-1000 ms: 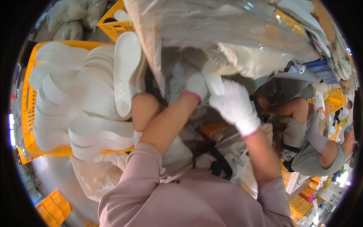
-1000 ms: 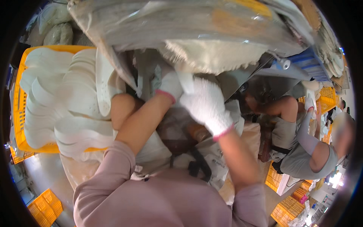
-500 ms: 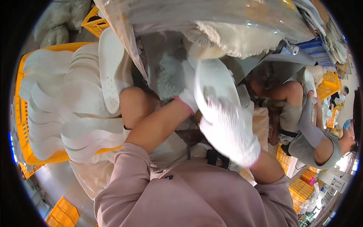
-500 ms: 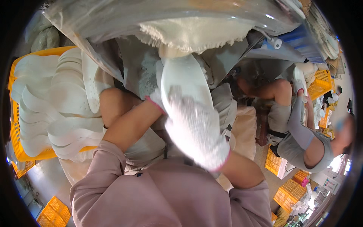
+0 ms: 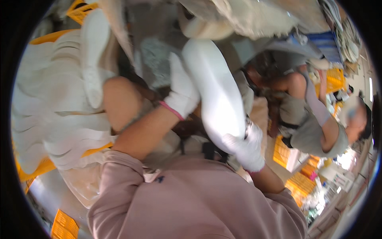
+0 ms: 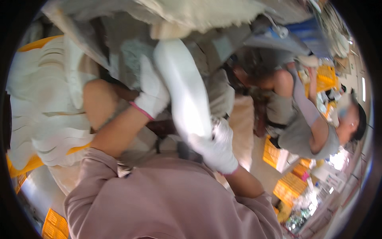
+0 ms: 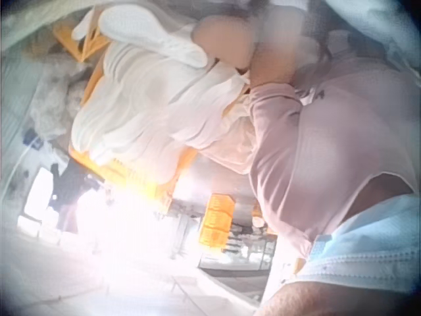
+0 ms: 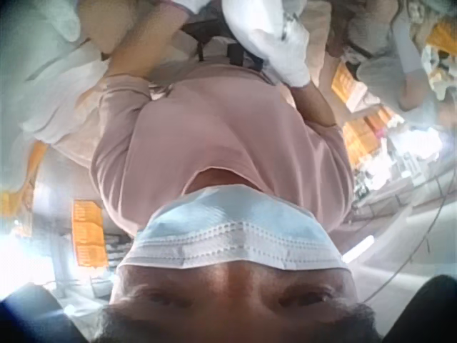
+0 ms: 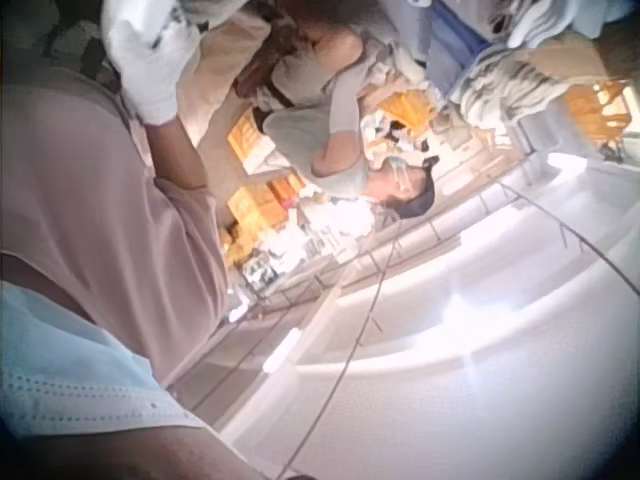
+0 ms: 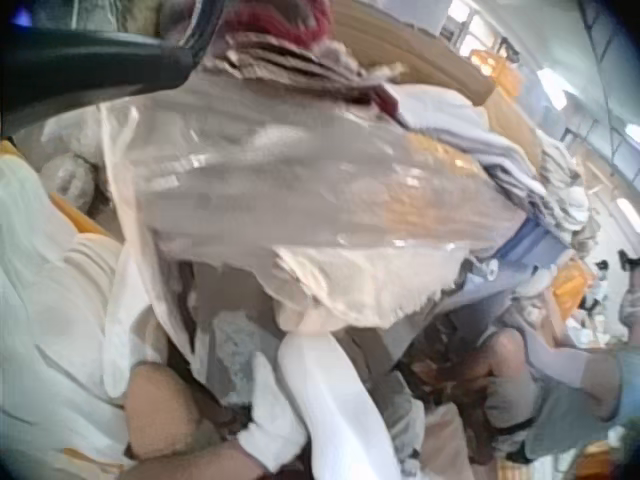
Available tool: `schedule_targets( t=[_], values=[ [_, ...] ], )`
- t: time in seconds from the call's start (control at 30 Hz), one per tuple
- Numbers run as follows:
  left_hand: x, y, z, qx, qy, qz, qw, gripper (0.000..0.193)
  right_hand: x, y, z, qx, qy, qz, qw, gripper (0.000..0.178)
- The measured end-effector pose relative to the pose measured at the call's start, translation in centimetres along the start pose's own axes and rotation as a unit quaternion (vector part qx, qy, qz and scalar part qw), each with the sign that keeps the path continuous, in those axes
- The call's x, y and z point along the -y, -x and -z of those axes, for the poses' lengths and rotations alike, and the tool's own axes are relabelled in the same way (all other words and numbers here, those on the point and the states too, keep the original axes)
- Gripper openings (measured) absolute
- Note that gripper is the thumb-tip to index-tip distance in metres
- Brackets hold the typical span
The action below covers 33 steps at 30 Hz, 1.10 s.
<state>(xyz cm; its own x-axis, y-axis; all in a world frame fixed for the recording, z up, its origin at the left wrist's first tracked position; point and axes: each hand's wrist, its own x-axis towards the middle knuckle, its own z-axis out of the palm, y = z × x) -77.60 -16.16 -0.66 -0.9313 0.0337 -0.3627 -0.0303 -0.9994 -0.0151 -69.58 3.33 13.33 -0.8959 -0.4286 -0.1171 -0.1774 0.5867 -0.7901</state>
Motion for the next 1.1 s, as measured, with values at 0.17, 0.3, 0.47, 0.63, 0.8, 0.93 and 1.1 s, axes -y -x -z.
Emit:
schedule_targets(
  t=[0.17, 0.3, 0.47, 0.63, 0.8, 0.93, 1.1],
  values=[
    [0.1, -0.8, 0.3, -0.005, -0.022, -0.031, 0.999, 0.059, -3.3, 2.1, 0.0, -0.069, -0.470, -0.220, 0.852, 0.068],
    [-3.3, -1.7, -2.6, -0.116, -0.226, -0.157, 0.954, 0.040, -3.2, -2.2, -0.6, -0.045, -0.395, -0.221, 0.891, 0.063],
    [-11.5, 11.7, -3.4, -0.040, -0.835, -0.239, 0.495, 0.043, -8.2, 2.9, 5.7, 0.021, -0.288, -0.076, 0.954, 0.069],
    [-22.2, 11.9, -2.8, -0.321, -0.816, -0.398, 0.269, 0.081, -20.1, 12.8, 9.9, -0.069, 0.008, -0.288, 0.955, 0.063],
    [-24.6, 9.4, -1.2, -0.380, -0.881, -0.175, 0.220, 0.106, -24.4, 17.5, 8.0, -0.039, 0.066, -0.397, 0.915, 0.057],
    [-24.7, 12.1, -0.1, -0.334, -0.871, -0.238, 0.269, 0.102, -20.5, 13.8, 7.1, -0.031, 0.108, -0.269, 0.957, 0.054],
    [-24.2, 16.1, -1.4, -0.353, -0.832, -0.239, 0.355, 0.102, -6.4, 2.4, 0.9, -0.012, 0.059, 0.101, 0.993, 0.045]
  ],
)
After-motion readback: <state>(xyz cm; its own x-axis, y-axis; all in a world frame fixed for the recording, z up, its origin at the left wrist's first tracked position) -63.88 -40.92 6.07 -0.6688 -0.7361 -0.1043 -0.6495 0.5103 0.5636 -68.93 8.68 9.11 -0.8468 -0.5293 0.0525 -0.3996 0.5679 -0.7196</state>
